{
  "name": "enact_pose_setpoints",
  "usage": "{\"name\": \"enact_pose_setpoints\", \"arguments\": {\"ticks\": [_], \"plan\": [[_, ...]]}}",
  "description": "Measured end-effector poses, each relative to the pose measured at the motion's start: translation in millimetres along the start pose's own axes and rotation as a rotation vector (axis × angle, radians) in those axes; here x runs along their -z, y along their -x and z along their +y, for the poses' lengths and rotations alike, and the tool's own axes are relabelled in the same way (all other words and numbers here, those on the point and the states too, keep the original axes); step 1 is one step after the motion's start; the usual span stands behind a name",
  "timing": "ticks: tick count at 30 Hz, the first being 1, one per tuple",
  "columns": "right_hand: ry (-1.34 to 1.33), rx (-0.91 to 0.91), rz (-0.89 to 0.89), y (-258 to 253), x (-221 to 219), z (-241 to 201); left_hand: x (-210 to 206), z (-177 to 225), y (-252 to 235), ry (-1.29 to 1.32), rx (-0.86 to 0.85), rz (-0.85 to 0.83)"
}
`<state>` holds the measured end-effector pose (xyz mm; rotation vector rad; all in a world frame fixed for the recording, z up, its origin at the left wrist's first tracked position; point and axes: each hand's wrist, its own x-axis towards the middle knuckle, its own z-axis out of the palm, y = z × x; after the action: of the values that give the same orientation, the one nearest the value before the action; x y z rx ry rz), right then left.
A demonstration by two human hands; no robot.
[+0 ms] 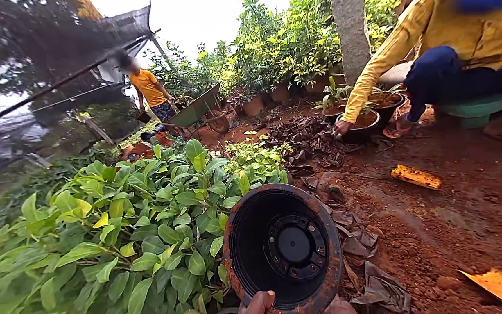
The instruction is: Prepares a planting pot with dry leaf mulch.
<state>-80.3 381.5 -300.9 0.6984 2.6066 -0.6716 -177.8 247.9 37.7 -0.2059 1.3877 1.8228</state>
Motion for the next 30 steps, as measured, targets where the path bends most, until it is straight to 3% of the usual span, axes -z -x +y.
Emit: {"name": "enact_pose_setpoints", "arguments": {"ticks": [5,8,10,12,15,17,20,25,30], "plan": [[-0.304,-0.22,0.089,12.4,77.7,-0.8,-6.4,1.5,2.2,-0.023,-0.02,0.033],[-0.361,-0.339,0.228,5.4,108.6,23.7,-9.8,1.0,2.1,-0.003,-0.043,0.059],[-0.338,-0.384,0.232,6.5,124.9,40.9,-9.4,0.5,0.7,0.0,-0.055,0.054],[-0.28,-0.393,0.235,0.6,111.4,68.9,-9.3,0.2,0.5,0.003,-0.071,0.055],[-0.235,-0.354,0.064,9.8,74.8,95.9,-12.2,1.0,-0.3,0.001,-0.074,0.065],[-0.294,-0.383,-0.105,30.0,60.1,80.2,-14.4,1.5,-1.2,-0.007,-0.069,0.057],[-0.216,-0.439,-0.202,46.5,44.0,43.5,-18.1,1.6,-2.9,-0.022,-0.063,0.049],[-0.076,-0.411,-0.054,47.9,12.7,42.2,-21.8,-1.1,-3.8,-0.021,-0.053,0.032],[-0.332,-0.528,0.045,38.0,57.2,50.9,-20.4,0.7,-5.2,-0.017,-0.047,0.043]]}}
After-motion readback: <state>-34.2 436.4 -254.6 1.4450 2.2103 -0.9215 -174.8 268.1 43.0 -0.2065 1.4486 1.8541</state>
